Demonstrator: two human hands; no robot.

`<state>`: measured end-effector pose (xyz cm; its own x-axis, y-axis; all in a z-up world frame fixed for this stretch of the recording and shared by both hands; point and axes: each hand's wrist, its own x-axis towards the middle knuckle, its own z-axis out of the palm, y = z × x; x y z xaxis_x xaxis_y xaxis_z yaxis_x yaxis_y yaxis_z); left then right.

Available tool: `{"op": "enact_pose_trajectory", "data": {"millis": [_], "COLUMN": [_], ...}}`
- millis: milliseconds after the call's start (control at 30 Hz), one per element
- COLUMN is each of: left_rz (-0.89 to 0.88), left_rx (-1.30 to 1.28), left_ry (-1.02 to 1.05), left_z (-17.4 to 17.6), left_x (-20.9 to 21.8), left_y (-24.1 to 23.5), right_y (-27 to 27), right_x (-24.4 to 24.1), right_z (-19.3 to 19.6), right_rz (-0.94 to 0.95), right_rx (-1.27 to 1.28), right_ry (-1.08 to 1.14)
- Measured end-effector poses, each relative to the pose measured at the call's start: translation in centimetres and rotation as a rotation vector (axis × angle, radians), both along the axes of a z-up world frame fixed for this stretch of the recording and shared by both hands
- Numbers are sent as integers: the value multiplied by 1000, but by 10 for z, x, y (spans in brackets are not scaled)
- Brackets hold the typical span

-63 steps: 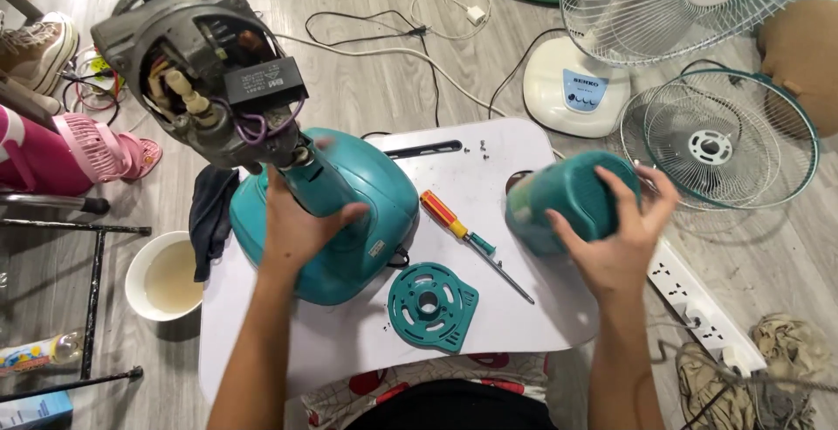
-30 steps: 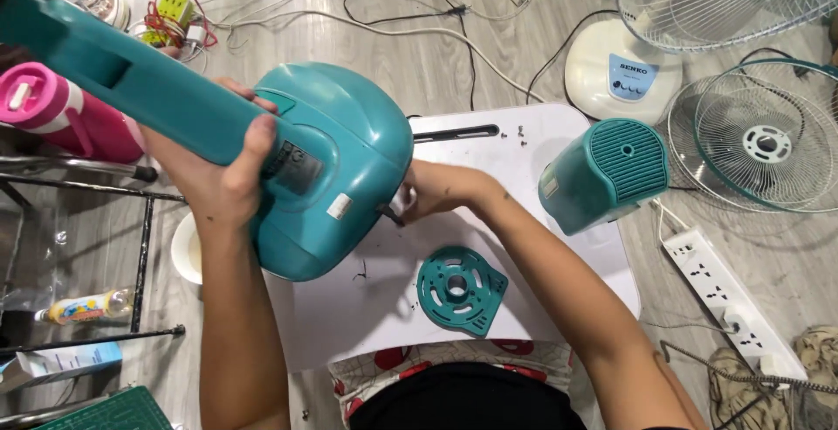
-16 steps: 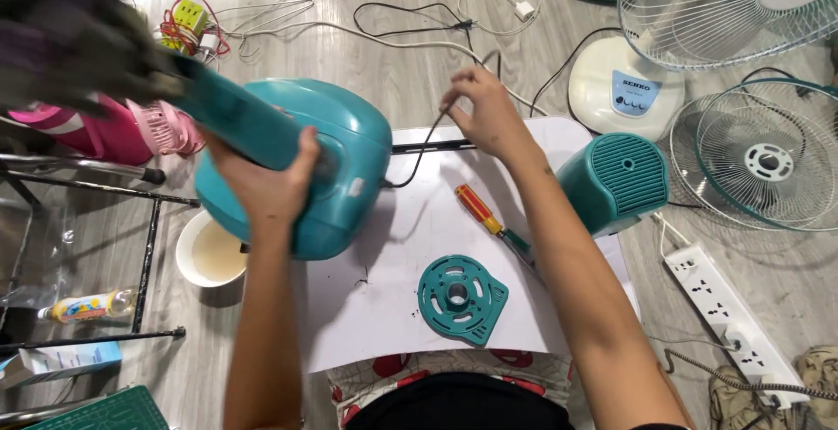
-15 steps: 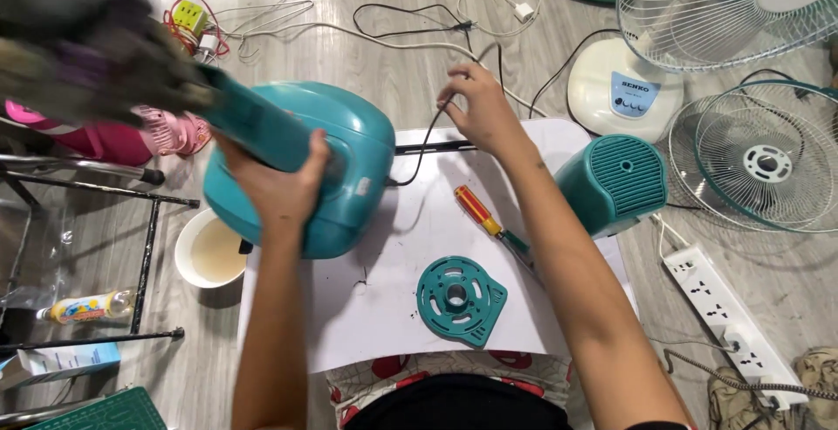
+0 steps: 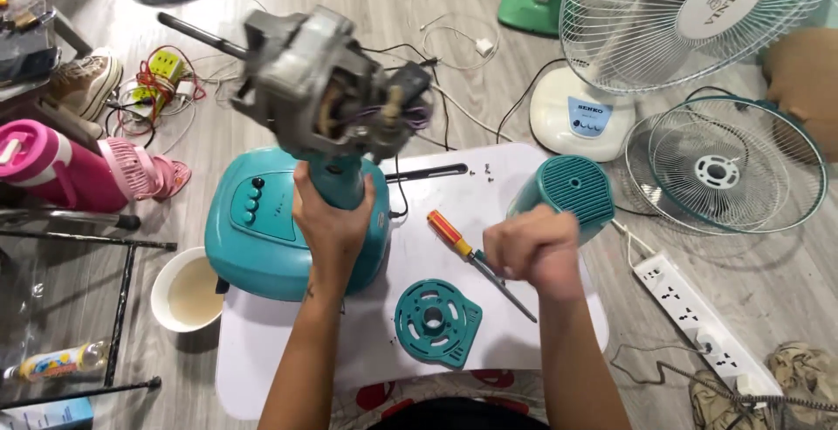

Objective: The person cleans a teal pedestal fan by wiping its base and neck with a black cloth. They also remove a sticker from the fan's neck and wipe the surface again.

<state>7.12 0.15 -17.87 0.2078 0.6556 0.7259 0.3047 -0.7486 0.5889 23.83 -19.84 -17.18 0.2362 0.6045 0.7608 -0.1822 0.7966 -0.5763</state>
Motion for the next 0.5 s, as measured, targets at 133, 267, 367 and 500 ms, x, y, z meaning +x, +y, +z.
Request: {"op": "enact_pose_trajectory", "data": {"millis": [133,267,367,500], "left_rz": [-21,-62,-96,-300], "left_rx": [-18,60,106,352], "left_ry": [34,-5,-51,-84], "left_z": [18,10,3,19], "left_x": [7,16,20,18], "left_y": [-19,-18,-14,-6], "right_y": [2,48,91,136], "right_x": [-18,-38,-45,-53], "right_z": [-12,4,-12,5], "right_rz": [-373,-416,-504,-526], "right_rx": [-765,-802,-609,-654], "right_ry": [-54,-262,-242,-86]}}
